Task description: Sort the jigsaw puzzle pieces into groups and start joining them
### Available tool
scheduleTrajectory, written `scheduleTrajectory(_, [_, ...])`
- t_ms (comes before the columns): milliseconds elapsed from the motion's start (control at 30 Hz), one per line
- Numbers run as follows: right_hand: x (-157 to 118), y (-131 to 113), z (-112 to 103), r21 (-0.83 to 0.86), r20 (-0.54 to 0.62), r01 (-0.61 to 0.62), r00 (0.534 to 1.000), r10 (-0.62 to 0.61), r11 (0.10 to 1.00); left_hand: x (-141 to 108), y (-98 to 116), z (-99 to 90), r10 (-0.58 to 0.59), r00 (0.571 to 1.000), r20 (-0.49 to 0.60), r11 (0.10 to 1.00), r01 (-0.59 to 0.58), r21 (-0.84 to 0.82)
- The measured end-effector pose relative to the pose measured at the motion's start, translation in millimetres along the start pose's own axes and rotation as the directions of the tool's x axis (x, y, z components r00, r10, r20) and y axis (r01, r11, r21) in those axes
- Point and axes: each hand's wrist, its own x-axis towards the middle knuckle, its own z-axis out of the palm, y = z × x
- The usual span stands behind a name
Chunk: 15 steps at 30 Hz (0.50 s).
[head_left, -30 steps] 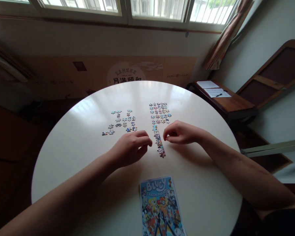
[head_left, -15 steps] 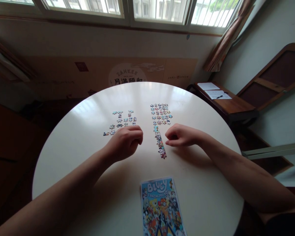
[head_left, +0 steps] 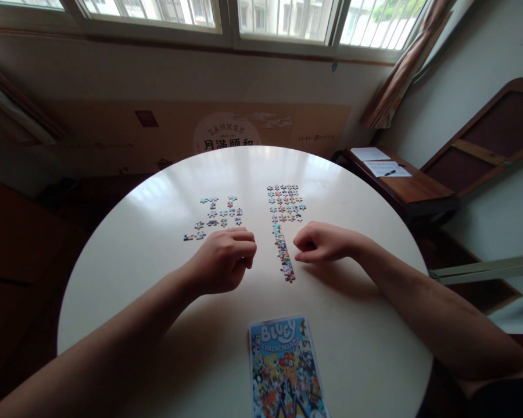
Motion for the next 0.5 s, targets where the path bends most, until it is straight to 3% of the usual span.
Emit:
scheduleTrajectory(267, [-0.3,-1.5,-1.4,-0.008,0.003,0.004,1.000,-0.004,1.000,-1.5,-3.4,5.0,-0.011,1.000,0.015,0.998,0.010,0.061])
scheduleTrajectory(500, [-1.8,-2.2,-1.9,-0.008,0.009,-0.002,1.000,0.002,1.000,-1.1,-14.5,3.9,-0.117,0.990,-0.081,0.991,0.121,0.055])
